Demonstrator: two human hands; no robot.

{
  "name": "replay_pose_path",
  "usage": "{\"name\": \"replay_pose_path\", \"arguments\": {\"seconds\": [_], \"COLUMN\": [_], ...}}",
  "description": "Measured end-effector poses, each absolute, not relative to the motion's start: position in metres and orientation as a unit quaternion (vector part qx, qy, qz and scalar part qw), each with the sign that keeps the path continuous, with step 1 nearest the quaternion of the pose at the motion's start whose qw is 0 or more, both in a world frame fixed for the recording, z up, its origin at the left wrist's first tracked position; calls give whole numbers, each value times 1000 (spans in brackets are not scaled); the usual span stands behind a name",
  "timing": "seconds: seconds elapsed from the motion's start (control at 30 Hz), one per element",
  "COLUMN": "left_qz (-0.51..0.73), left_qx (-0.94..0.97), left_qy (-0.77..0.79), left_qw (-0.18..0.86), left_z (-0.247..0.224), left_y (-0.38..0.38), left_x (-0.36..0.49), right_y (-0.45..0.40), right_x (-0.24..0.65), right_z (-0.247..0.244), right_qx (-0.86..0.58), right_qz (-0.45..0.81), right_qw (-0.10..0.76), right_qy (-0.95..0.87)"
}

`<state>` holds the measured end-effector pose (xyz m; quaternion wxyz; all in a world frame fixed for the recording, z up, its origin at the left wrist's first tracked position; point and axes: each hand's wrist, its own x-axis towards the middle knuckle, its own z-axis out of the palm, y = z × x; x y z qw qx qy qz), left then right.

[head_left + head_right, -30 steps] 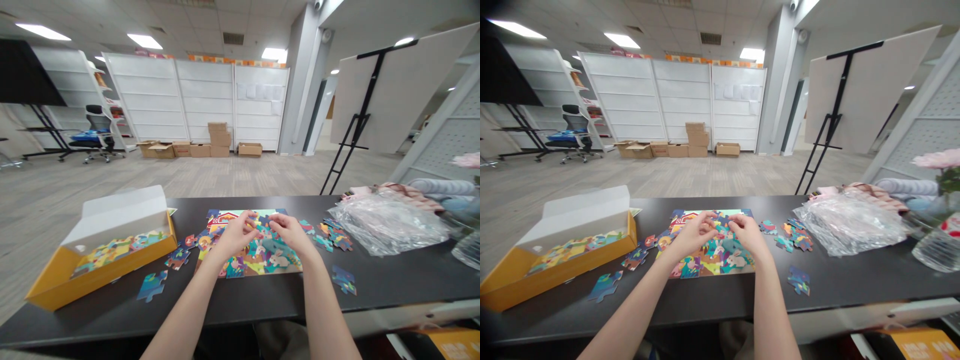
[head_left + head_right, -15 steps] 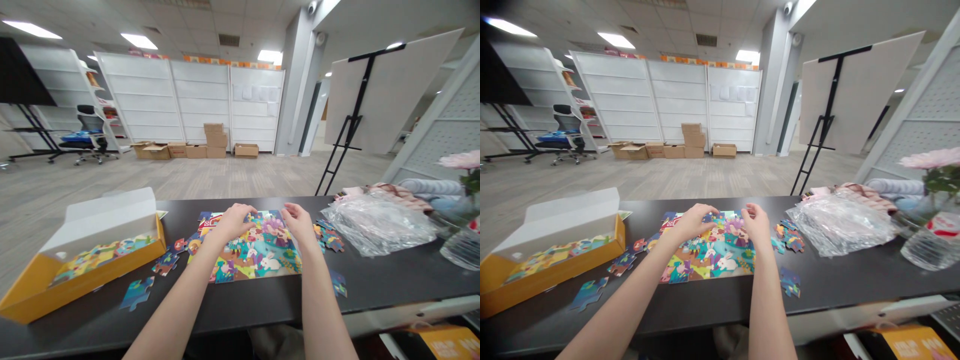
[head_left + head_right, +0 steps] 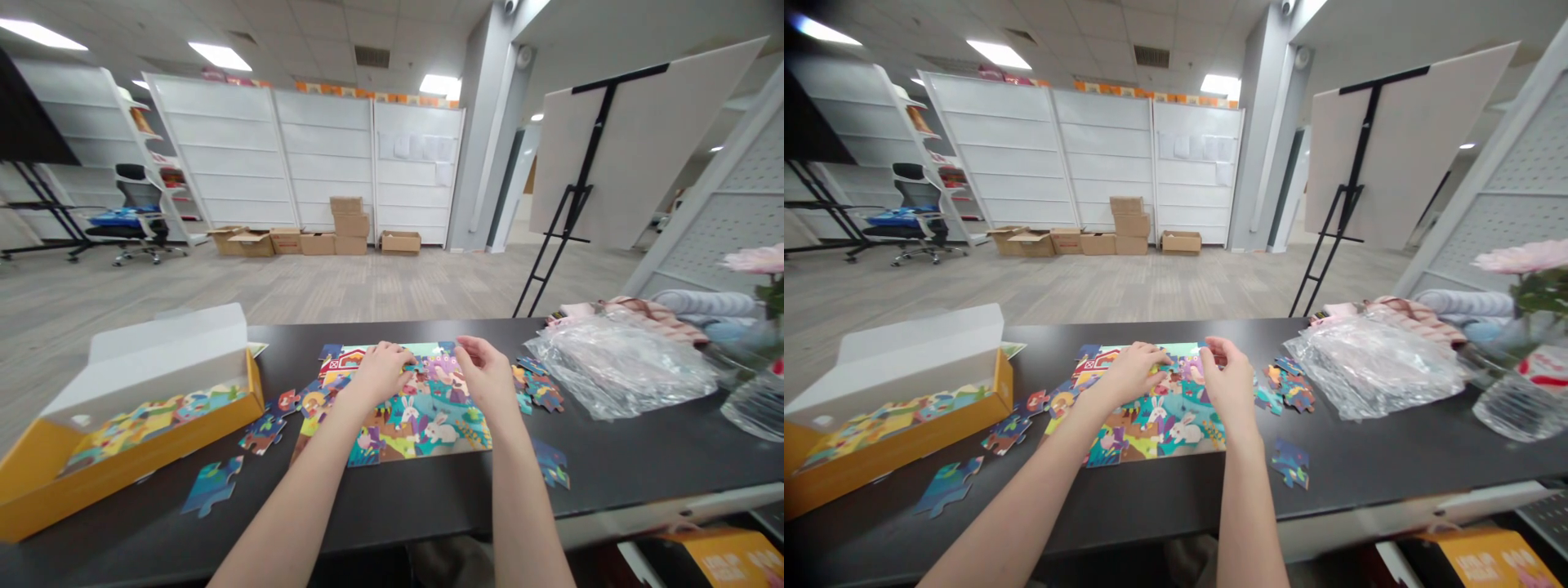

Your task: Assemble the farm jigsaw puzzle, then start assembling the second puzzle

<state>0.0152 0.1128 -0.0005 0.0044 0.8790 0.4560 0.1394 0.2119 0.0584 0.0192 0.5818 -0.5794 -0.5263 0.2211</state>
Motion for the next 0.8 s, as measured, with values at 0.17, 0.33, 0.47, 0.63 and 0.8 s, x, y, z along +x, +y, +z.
{"name": "replay_pose_path", "arguments": {"seconds": [0.17,0.33,0.47,0.63,0.8], "left_qz": [143,141,154,161,147], "left_qx": [884,895,886,856,859], "left_qy": [445,423,437,492,490], "left_qw": [4,4,16,13,11], "left_z": [-3,-7,-6,-5,-9], "left_y": [113,116,118,121,126], "left_x": [15,15,7,-4,-5], "right_y": [55,53,50,50,49], "right_x": [212,216,218,217,215], "right_z": [20,20,20,18,17], "right_qx": [-582,-605,-618,-632,-637], "right_qz": [210,186,172,165,157], "right_qw": [569,536,506,456,401], "right_qy": [-542,-559,-576,-604,-639]}}
